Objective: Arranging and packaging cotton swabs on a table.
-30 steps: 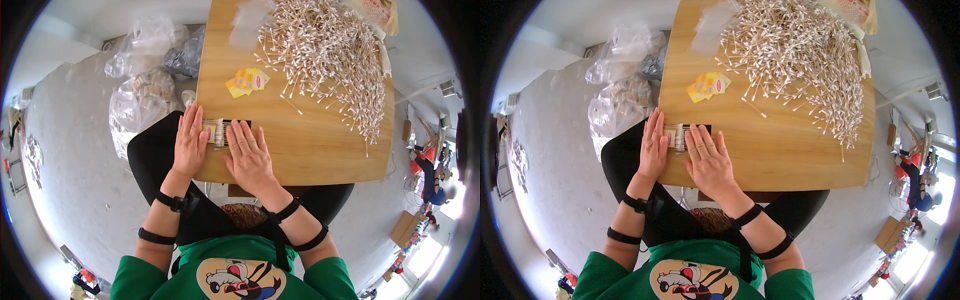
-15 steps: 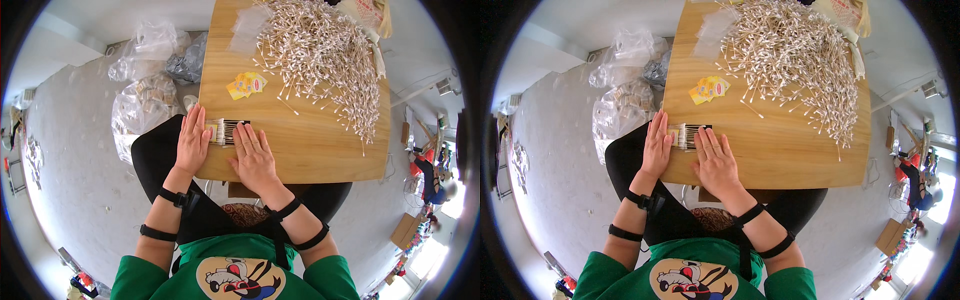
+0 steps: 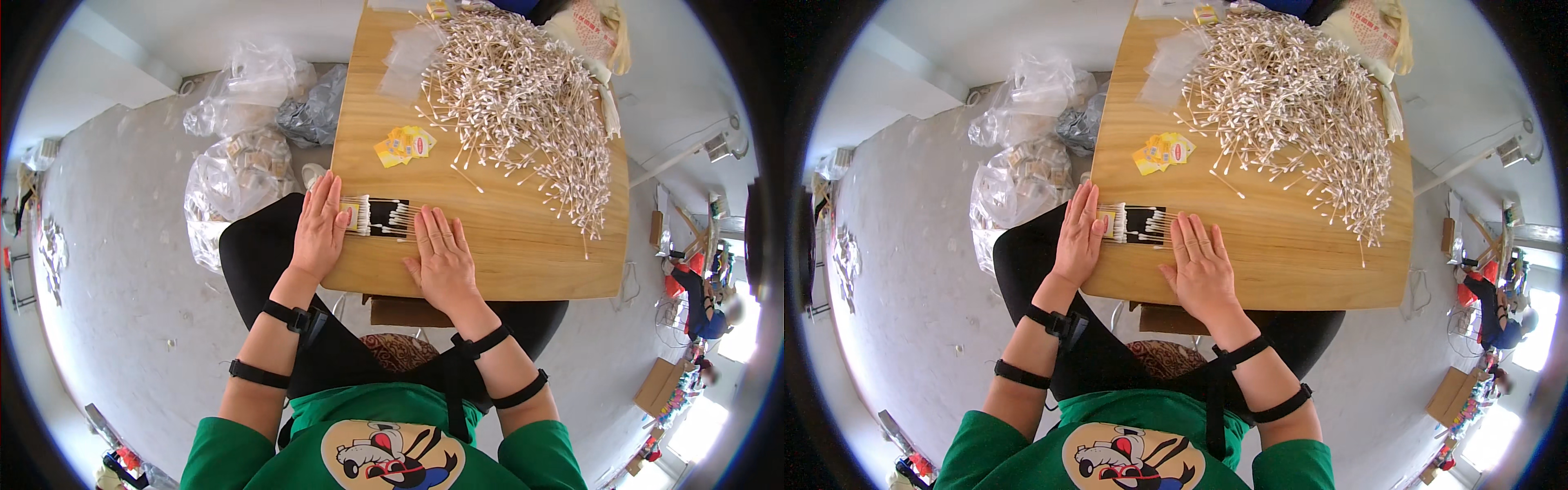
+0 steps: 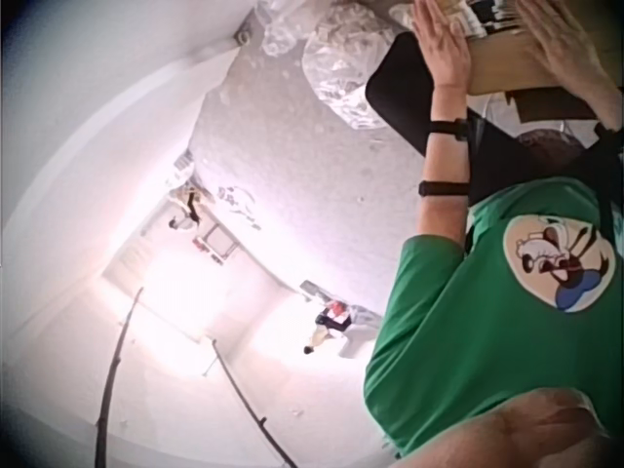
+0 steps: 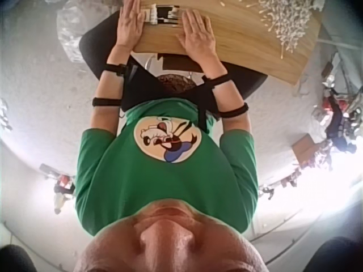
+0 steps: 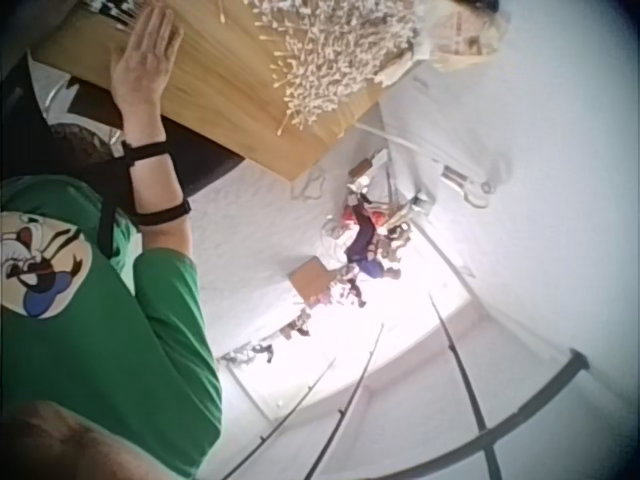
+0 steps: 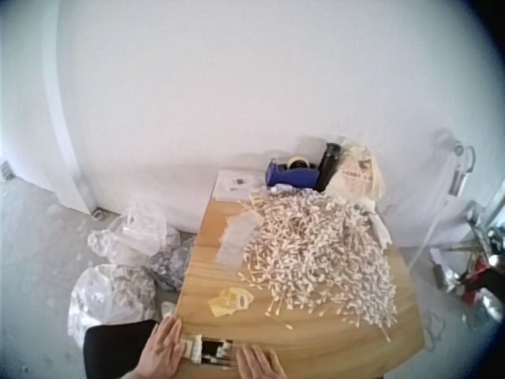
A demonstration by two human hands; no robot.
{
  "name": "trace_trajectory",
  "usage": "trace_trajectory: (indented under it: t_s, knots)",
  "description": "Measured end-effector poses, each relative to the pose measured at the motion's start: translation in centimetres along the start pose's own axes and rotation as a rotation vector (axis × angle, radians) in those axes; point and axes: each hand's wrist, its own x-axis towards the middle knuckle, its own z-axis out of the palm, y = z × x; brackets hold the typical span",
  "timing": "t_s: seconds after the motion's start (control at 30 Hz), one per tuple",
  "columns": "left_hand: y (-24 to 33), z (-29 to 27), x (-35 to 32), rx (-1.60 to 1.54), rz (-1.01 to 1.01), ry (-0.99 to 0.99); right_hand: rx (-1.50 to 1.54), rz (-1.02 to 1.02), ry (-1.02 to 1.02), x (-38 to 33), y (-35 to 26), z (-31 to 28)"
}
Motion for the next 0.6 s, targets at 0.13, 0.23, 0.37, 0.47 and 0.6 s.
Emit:
trace_trajectory:
  t_s: [0.13, 0.23, 0.37, 0.47, 0.6]
  knots:
    - [-0.1, 0.0, 0.0, 0.005, 0.004, 0.007, -0.023, 0.025, -0.015, -0.4, 1.0, -0.3]
    - [0.0, 0.0, 0.1, 0.016, 0.002, 0.008, -0.012, 0.040, -0.008, -0.4, 1.0, -0.7]
    - [0.1, -0.1, 0.0, 0.069, -0.011, -0.008, 0.015, -0.018, 0.045, 0.5, -1.6, -1.1]
    - [0.4, -0.3, 0.0, 0.177, -0.024, -0.025, 0.069, -0.080, 0.054, 1.6, -3.6, -0.5]
    - [1.5, -0.7, 0.2, -0.077, -0.069, 0.020, 0.107, -0.063, 0.031, 2.1, -4.4, 0.0]
